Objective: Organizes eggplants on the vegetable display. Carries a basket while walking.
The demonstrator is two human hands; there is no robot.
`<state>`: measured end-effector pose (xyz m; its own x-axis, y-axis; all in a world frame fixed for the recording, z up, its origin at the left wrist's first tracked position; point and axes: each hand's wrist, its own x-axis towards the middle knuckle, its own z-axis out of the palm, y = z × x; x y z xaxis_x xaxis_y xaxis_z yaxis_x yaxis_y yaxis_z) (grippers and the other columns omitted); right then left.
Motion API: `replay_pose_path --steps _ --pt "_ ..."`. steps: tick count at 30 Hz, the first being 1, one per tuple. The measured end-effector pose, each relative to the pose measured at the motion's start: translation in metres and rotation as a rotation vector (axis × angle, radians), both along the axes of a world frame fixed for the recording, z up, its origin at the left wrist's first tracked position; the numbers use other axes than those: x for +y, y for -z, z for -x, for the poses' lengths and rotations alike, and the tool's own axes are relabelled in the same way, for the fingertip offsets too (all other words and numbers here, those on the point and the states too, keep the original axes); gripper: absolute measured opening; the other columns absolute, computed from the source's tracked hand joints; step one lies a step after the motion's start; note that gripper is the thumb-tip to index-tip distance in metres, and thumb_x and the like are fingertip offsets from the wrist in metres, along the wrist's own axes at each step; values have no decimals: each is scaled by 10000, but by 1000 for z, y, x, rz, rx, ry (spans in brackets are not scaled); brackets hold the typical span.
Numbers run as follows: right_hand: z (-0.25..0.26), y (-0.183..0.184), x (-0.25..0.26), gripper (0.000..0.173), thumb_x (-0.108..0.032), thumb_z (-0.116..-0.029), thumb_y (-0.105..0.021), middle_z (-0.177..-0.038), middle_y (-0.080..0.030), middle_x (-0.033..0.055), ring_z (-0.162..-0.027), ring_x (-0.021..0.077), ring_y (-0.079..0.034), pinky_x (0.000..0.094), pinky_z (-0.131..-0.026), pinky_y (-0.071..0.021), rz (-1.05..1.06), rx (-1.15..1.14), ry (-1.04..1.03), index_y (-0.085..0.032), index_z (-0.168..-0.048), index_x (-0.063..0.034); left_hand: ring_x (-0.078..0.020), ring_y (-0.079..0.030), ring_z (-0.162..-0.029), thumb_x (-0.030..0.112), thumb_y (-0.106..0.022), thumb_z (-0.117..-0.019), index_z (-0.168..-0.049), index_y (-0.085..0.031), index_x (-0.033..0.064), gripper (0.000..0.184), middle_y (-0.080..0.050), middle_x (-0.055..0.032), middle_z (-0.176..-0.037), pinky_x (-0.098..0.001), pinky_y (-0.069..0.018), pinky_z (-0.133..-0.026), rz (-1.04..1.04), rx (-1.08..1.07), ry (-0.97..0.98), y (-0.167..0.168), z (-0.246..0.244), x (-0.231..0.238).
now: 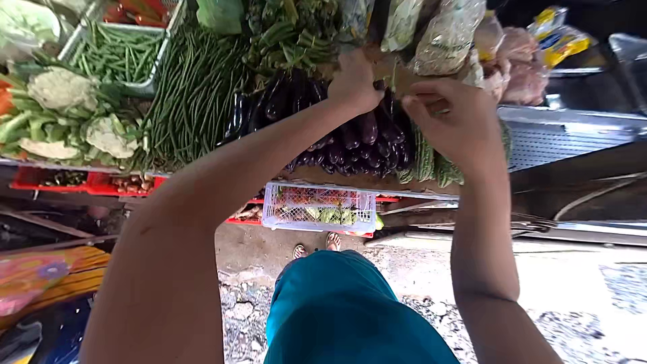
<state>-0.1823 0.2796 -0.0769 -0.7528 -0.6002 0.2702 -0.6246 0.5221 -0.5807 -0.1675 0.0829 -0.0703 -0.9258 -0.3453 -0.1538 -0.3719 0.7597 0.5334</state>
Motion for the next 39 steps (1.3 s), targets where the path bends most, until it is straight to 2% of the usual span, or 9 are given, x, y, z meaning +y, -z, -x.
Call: replay_pose_path --steps 5,8,10,14,20,24,30,37,39 --pt "-70 24 34 206 -288 -964 -657 -898 -717 -15 -759 47 -672 270 -647 -595 40 -136 -462 -727 -1025 -104 -418 -414 -1396 463 -659 -980 -1444 -465 13 674 -451 -256 -1461 -499 -400 -1134 49 229 272 -16 -60 -13" --pt "-81 93 9 349 -359 -1015 -612 -935 -746 144 -865 318 -723 576 -782 -570 -585 -362 -536 -740 -1184 -82 -333 -487 -1329 394 -640 -991 -1344 -590 37 504 -565 -190 -1336 -453 -399 -1128 83 550 274 -5 -128 -38" --pt "-78 154 -28 391 -321 -1050 -567 -1170 -706 244 -1130 449 -659 688 -958 -474 -893 -433 -467 -671 -1316 -52 -276 -545 -1262 327 -651 -994 -1291 -638 9 436 -598 -193 -1292 -403 -446 -1083 79 750 113 13 -180 -55" --pt "-65 295 -77 460 -327 -1010 -629 -1261 -667 259 -1185 451 -638 692 -984 -482 -947 -411 -442 -617 -1370 -42 -229 -601 -1191 218 -680 -981 -1238 -625 -39 368 -588 -193 -1254 -373 -563 -979 -88 943 -391 89 -280 -66" --pt "-67 377 -139 603 -225 -967 -670 -1440 -540 296 -1321 484 -535 697 -1047 -436 -951 -344 -367 -477 -1481 25 -219 -647 -1157 269 -609 -1031 -1286 -595 3 369 -628 -158 -1277 -420 -562 -977 -454 593 -922 224 -423 -11" --pt "-73 392 -173 742 -163 -902 -732 -1490 -455 338 -1368 491 -482 656 -1078 -421 -885 -341 -67 -382 -1514 68 -231 -669 -1099 259 -635 -1005 -1240 -635 -29 371 -648 -188 -1223 -398 -581 -933 -595 424 -1221 303 -498 57" --pt "-51 427 -197 1202 -21 -615 -927 -1593 -318 312 -1448 520 -353 680 -1113 -346 -1034 129 -380 -261 -1614 -67 -260 -685 -1048 225 -633 -992 -1211 -647 -56 357 -647 -234 -1211 -386 -589 -874 -666 155 -1380 336 -545 136" --pt "-41 432 -193 850 31 -731 -856 -1531 -398 329 -1313 542 -507 693 -968 -478 -1102 73 -400 -489 -1491 -70 -267 -711 -1002 186 -644 -981 -1184 -676 -43 308 -660 -232 -1189 -395 -602 -858 -577 78 -1180 335 -527 123" --pt "-48 392 -196 773 -21 -844 -797 -1533 -440 298 -1358 510 -492 675 -1059 -429 -1144 -175 -386 -442 -1530 -54 -286 -707 -1000 187 -644 -979 -1189 -683 -35 308 -662 -233 -1192 -423 -595 -860 -500 75 -1080 327 -518 108"
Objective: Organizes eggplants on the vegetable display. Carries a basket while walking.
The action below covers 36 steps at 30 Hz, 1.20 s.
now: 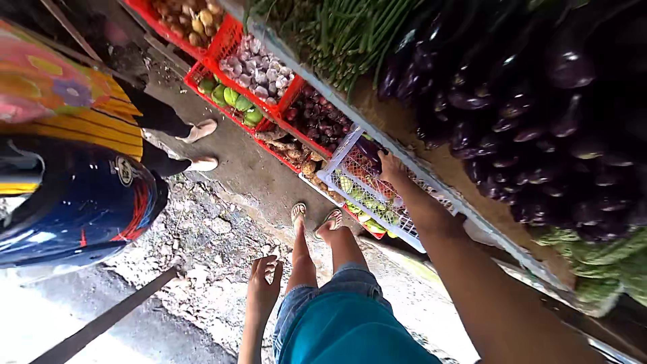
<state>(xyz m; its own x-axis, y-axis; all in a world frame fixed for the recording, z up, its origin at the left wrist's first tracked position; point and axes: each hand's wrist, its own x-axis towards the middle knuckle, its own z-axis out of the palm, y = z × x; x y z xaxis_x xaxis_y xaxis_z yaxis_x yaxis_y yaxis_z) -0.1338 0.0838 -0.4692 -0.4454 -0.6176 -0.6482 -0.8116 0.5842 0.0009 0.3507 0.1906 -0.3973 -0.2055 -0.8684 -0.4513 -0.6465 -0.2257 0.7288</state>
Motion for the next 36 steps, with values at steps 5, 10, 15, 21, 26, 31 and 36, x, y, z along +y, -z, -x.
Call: replay_pose_path --steps 5,10,15,21,26,31,36 --pt "1 16 13 943 -100 -753 -878 -1410 -558 301 -1314 452 -551 642 -1080 -432 180 -183 74 -373 -1543 4 -270 -708 -1013 181 -645 -977 -1195 -685 -28 304 -664 -225 -1198 -410 -598 -877 102 73 125 -21 36 -45" --pt "-36 -63 35 935 -214 -716 -866 -1399 -577 269 -1288 449 -569 689 -1021 -451 200 -133 89 -420 -1513 -15 -255 -689 -1104 119 -625 -1003 -1264 -620 -53 312 -650 -211 -1268 -402 -584 -953 -178 333 262 -36 118 -81" --pt "-65 -123 53 1090 -332 -642 -899 -1427 -542 286 -1305 490 -532 721 -997 -442 248 -46 -21 -374 -1555 -51 -286 -665 -1174 117 -680 -944 -1456 -444 -65 592 -567 -255 -1397 -410 -563 -998 -383 459 605 -9 222 -66" --pt "-64 -149 62 1103 -465 -679 -882 -1297 -625 279 -1180 476 -614 705 -960 -465 219 -151 20 -358 -1534 -6 -320 -675 -1114 50 -781 -898 -1536 -247 35 832 -513 -250 -1417 -452 -621 -854 -617 684 103 -7 293 -27" --pt "-78 -183 66 1003 -490 -699 -884 -1193 -649 287 -1074 471 -650 681 -874 -500 209 -278 -62 -451 -1430 41 -264 -719 -874 -17 -488 -1027 -1357 -432 -18 335 -681 -187 -1064 -405 -619 -783 -886 737 -40 -19 263 -41" --pt "-128 -231 68 923 -401 -718 -901 -1133 -665 275 -1017 468 -658 674 -885 -496 239 -372 -238 -460 -1412 19 -302 -732 -951 718 -95 -987 -1215 -632 -13 935 -737 -207 -1096 -419 -602 -819 -1369 777 32 -59 204 -52" --pt "-171 -274 60 901 -341 -695 -939 -1188 -614 292 -1054 473 -635 641 -858 -510 426 -506 -440 -481 -1390 2 -173 -732 -769 365 -550 -977 -873 -727 154 294 -747 -68 -848 -356 -621 -686 -1035 1194 -251 -108 150 -59"
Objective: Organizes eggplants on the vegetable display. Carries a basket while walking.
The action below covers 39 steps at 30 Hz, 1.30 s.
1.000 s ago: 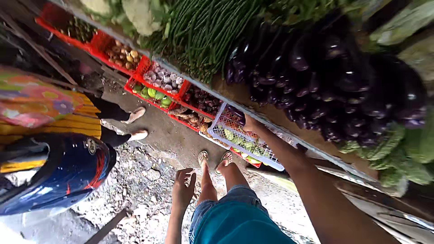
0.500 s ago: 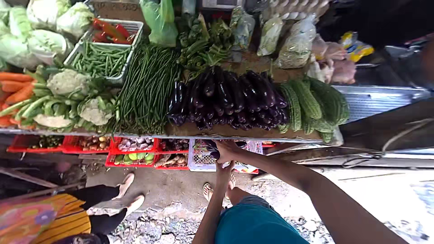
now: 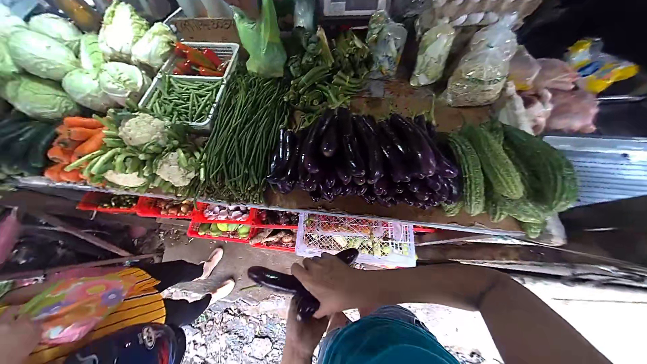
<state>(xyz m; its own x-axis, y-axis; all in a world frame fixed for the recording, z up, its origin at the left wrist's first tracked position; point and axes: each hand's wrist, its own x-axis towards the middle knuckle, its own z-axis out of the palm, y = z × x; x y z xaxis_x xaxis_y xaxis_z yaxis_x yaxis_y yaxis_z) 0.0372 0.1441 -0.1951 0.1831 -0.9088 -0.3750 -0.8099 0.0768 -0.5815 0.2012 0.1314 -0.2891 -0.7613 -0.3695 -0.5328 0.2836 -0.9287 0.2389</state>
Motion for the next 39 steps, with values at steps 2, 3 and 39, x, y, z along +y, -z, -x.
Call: replay_pose_path --steps 2,3,39 --pt "-5 -17 -6 948 -395 -665 -966 -1195 -586 287 -1079 470 -615 639 -860 -504 45 -126 -53 -486 -1381 1 -119 -704 -631 431 -610 -950 -814 -758 164 334 -731 -37 -746 -283 -593 -548 88 -77 -74 -24 -20 -9" --pt "-4 -27 -10 957 -395 -660 -972 -1204 -573 280 -1094 461 -603 636 -879 -499 29 -213 -71 -484 -1382 0 -120 -695 -609 429 -535 -1000 -822 -740 145 393 -726 -48 -732 -272 -583 -530 142 -154 -108 -39 -26 -15" --pt "169 -184 -77 470 -390 -1065 -564 -1049 -746 141 -801 166 -767 288 -727 -638 188 -476 1027 -526 -1297 16 -328 -291 -1530 702 -373 -1009 -1655 -129 120 903 -254 -171 -1676 -600 -267 -1214 1474 -587 715 -137 230 -242"
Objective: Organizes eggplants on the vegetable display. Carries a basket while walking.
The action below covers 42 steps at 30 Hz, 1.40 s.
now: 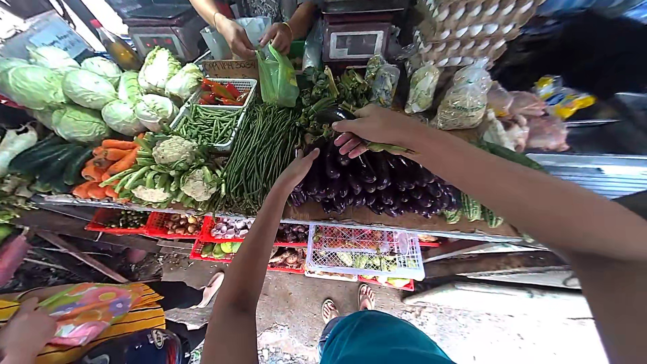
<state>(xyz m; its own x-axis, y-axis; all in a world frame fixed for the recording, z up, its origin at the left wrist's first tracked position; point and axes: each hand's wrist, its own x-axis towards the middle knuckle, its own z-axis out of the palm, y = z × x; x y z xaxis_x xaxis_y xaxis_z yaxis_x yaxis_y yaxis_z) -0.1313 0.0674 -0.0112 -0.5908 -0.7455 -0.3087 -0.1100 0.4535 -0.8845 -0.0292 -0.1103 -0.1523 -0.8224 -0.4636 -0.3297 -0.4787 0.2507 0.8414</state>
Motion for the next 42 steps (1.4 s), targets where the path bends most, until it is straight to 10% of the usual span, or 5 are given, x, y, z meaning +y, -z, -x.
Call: replay_pose_path --steps 6,12,18,24,42 --pt "12 -9 31 428 -366 -1055 -588 -1041 -747 105 -801 143 -757 283 -715 -632 -11 72 -3 -558 -1279 -3 -309 -230 -1556 756 -333 -984 -1659 -155 164 915 -210 -125 -1700 -628 -208 -1226 -8 -47 23 -18 -17 -3" --pt "22 -23 55 520 -550 -1011 -564 -726 -579 14 -505 76 -541 232 -496 -505 -40 290 15 -614 -1100 -40 -283 -374 -1487 722 -298 -1012 -1597 -343 184 797 -389 -123 -1616 -571 -311 -1199 -22 -12 36 -27 -13 -10" --pt "51 -39 80 475 -305 -1000 -648 -1308 -616 214 -1259 386 -571 612 -1055 -437 57 1150 -231 -581 -1389 -41 -240 -357 -1499 659 -235 -1053 -1591 -361 201 717 -384 -79 -1627 -563 -294 -1211 30 38 66 -22 -3 -8" --pt "80 -59 110 465 92 -865 -699 -1320 -613 180 -1231 374 -598 533 -1048 -486 -145 1365 -527 -645 -1296 -74 -310 -385 -1476 655 -222 -1057 -1581 -383 193 716 -419 -117 -1600 -616 -295 -1176 125 -11 39 -34 -7 10" --pt "108 -30 118 578 210 -816 -632 -1532 -520 160 -1476 373 -419 532 -1220 -337 -39 1251 -733 -626 -1324 -65 -268 -273 -1543 723 -172 -1020 -1601 -348 146 838 -320 -92 -1664 -541 -230 -1237 19 39 -145 -41 -45 3"
